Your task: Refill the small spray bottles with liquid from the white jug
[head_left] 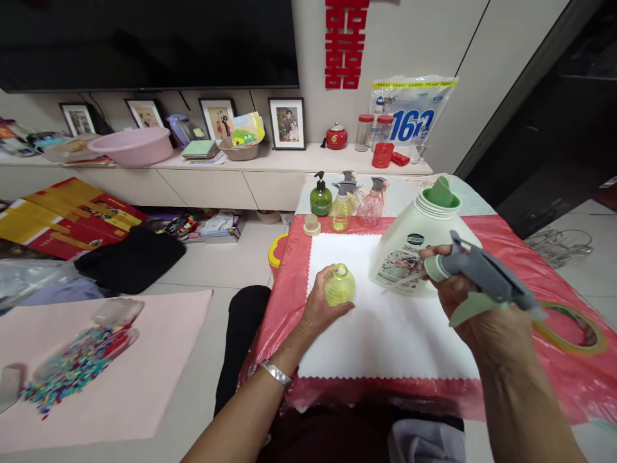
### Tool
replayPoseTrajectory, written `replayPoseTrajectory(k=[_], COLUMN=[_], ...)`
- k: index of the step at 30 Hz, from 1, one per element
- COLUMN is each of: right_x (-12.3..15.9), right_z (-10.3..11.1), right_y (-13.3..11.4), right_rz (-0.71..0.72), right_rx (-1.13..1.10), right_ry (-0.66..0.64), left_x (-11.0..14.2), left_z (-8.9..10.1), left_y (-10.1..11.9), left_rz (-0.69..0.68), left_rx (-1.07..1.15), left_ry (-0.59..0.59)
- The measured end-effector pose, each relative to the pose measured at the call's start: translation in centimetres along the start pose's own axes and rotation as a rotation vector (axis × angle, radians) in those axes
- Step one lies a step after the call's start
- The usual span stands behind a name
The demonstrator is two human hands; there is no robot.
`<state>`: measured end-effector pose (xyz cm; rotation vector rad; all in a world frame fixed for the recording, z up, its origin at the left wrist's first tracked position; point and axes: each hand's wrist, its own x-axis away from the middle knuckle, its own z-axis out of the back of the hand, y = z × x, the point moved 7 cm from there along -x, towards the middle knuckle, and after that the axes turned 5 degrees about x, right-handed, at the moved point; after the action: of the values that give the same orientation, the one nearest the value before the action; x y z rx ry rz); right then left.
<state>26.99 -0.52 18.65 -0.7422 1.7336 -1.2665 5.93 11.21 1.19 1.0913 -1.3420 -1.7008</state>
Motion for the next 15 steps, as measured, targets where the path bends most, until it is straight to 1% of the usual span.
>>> replayPoseTrajectory(k=[4,7,8,11,13,15], right_x=[-1.6,-2.4,-2.6,-3.0,-3.1,-3.0], right_z=[-2.9,-4.8,-5.4,-7.2,-8.0,-8.5], right_y=[-1.3,-1.6,-1.5,-0.4,0.9,2.6], right_rz=[0.034,0.026,0.022,0.030,0.031,0.002], right_rx=[-0.039,0.009,0.039,0.100,0.078,0.038], right_ry=[0.048,0.068,0.056,-0.044,-0.097,-0.147], left_x=[0.0,0.0,0.0,0.0,-0.1,-0.1], left_z=[0.0,0.0,0.0,0.0,0.0,-0.1], left_y=[-0.1,-0.1,0.0,0.0,0.1,0.1], left_rz=[0.019,0.030,0.032,0.032,0.025,0.012], left_rx=[0.029,0.055,0.063,0.079,0.077,0.070], left_ry=[-0.006,-0.008,-0.005,-0.002,-0.004,-0.008])
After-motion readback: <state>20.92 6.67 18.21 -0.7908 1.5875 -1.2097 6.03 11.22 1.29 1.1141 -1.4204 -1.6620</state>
